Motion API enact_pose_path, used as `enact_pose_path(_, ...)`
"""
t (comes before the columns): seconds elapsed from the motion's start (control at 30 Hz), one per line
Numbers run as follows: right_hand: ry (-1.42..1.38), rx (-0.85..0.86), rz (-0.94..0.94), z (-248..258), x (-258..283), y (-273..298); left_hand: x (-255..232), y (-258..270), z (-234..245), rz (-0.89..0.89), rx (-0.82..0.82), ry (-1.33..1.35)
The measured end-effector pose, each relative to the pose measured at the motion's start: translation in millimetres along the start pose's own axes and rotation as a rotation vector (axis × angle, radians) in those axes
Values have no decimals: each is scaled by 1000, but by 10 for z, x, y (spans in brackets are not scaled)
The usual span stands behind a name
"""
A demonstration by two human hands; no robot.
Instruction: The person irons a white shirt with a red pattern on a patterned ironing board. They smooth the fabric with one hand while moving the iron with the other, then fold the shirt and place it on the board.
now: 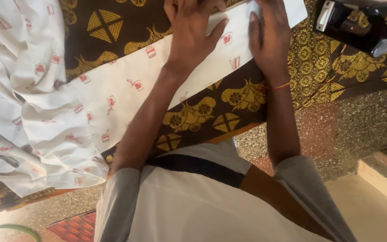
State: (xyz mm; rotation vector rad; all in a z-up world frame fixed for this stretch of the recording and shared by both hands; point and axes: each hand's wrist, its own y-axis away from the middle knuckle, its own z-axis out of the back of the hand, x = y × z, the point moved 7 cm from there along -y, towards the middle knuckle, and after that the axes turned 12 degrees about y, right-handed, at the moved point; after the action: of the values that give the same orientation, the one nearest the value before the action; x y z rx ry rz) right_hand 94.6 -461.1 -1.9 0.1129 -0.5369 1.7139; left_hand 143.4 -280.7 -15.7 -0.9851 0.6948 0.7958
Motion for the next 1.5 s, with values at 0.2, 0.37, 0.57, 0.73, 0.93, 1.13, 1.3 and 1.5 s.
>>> enact_pose_path(0.2, -38, -19, -25, -35, -42, 4, 127, 33, -91, 72, -9, -6)
enact_pose_path(0.37, -51, -25, 10, 18, 28, -25, 110, 63, -5, 72, -41, -57)
enact_pose_path(0.57, -9, -4, 0, 41, 71, -66, 150, 108, 55, 119, -3, -127)
enact_pose_path(0.73, -20, -21, -10, 24, 65, -46, 171, 208, 201, 113, -9, -177)
enact_pose_path(0.93, 54, -66, 13, 28, 58, -23, 147, 208, 241, 119, -42, -218)
enact_pose_path(1.13, 45, -68, 6, 11, 23, 4, 112, 152, 168, 219, 59, -171)
enact_pose_path(1.3, 41, -23, -56, 3, 3, 17, -257, 176, -343, -176, 416, -547)
enact_pose_path(1.5, -33, -106, 24, 52, -11, 60, -312, 269, -441, -129, 527, -512)
